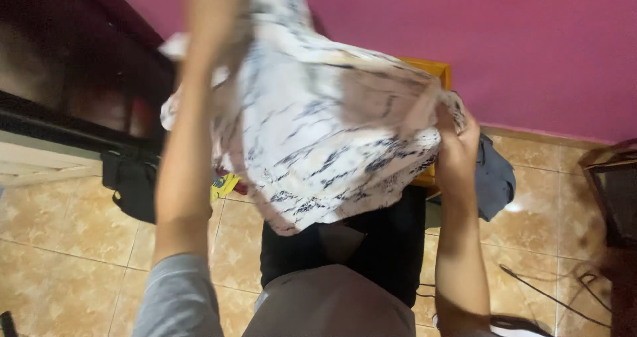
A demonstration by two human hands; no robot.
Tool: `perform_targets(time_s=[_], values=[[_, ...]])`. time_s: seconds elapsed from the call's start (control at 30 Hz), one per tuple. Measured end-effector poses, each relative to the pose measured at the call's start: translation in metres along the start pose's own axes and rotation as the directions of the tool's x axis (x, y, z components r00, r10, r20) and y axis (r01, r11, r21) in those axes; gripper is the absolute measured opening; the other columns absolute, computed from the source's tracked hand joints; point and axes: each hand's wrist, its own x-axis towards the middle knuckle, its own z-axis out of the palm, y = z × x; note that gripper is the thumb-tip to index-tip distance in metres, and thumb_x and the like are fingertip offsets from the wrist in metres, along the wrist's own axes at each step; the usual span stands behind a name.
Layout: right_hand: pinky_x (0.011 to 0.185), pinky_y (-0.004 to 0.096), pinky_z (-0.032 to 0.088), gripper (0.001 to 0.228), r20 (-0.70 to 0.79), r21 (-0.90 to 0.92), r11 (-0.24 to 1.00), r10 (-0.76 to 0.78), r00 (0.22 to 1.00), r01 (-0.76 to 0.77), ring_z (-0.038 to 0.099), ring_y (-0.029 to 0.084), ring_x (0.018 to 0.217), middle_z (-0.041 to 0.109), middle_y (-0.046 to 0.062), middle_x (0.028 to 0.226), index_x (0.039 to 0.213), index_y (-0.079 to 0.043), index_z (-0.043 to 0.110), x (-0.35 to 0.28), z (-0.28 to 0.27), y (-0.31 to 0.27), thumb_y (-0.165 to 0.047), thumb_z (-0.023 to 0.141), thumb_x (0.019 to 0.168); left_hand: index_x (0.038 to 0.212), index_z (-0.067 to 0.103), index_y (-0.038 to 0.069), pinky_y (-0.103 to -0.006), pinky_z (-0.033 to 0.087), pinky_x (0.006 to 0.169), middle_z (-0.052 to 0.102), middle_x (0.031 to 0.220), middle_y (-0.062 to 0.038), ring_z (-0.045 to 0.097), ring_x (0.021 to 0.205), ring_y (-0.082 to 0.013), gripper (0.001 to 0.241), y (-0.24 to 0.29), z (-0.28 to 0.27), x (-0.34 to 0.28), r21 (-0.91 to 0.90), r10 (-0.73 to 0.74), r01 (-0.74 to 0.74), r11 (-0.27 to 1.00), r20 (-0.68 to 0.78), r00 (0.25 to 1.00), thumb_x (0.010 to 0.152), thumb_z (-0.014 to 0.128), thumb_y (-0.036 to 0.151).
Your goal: The person folds a gray button-up shirt on a low wooden tray, buttoning it and smoothing the fabric before folding it into a compact rectangle. They then pick up a white patterned shirt, lay it on the tray, and begin buttoning it.
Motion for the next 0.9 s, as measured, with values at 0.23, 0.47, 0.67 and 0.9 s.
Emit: perform_targets(time_s=[0.23,0.47,0.67,0.9], values=[[0.11,0.053,0.038,0.066,-0.439,-0.297,0.902,0.164,0.883,-0.314,0.054,0.038,0.128,0.054,0.033,0.135,0.141,0.011,0.044,-0.023,-0.13,0.168,-0.039,0.07,0.106,0.148,0.047,0.004,-0.0632,0.043,0.108,0.055,0.14,-0.033,0.052,0.13,-0.0548,0.061,-0.03,0.234,-0.081,0.02,0.037,-0.055,0.998,0.497,0.867,0.095,0.074,0.02],[0.082,0.054,0.054,0.067,-0.384,-0.585,0.566,0.438,0.813,-0.581,0.072,0.042,0.093,0.066,0.026,0.101,0.14,-0.014,0.043,-0.055,-0.178,0.208,-0.041,0.08,0.091,0.146,0.051,0.014,-0.057,0.037,0.11,0.055,0.143,-0.02,0.048,0.139,-0.0395,0.051,-0.026,0.12,-0.236,0.51,-0.407,0.107,0.854,0.525,0.747,0.102,0.06,0.039],[0.09,0.06,0.05,0.039,-0.374,-0.692,0.556,0.269,0.887,-0.461,0.064,0.052,0.111,0.066,0.034,0.122,0.141,-0.02,0.046,-0.05,-0.161,0.147,-0.014,0.058,0.105,0.138,0.054,0.013,-0.0535,0.051,0.099,0.046,0.149,-0.014,0.047,0.138,-0.0353,0.048,-0.062,0.072,-0.286,0.671,-0.476,0.059,0.74,0.459,0.75,0.093,0.068,0.026],[0.096,0.062,0.05,0.041,-0.271,-0.915,0.243,0.224,0.936,-0.323,0.064,0.05,0.115,0.067,0.029,0.117,0.128,-0.004,0.06,-0.028,-0.164,0.154,-0.033,0.064,0.1,0.123,0.066,0.015,-0.0447,0.055,0.083,0.06,0.129,-0.008,0.059,0.113,-0.03,0.034,-0.079,0.07,-0.272,0.738,-0.365,0.03,0.674,0.297,0.882,0.089,0.069,0.02]])
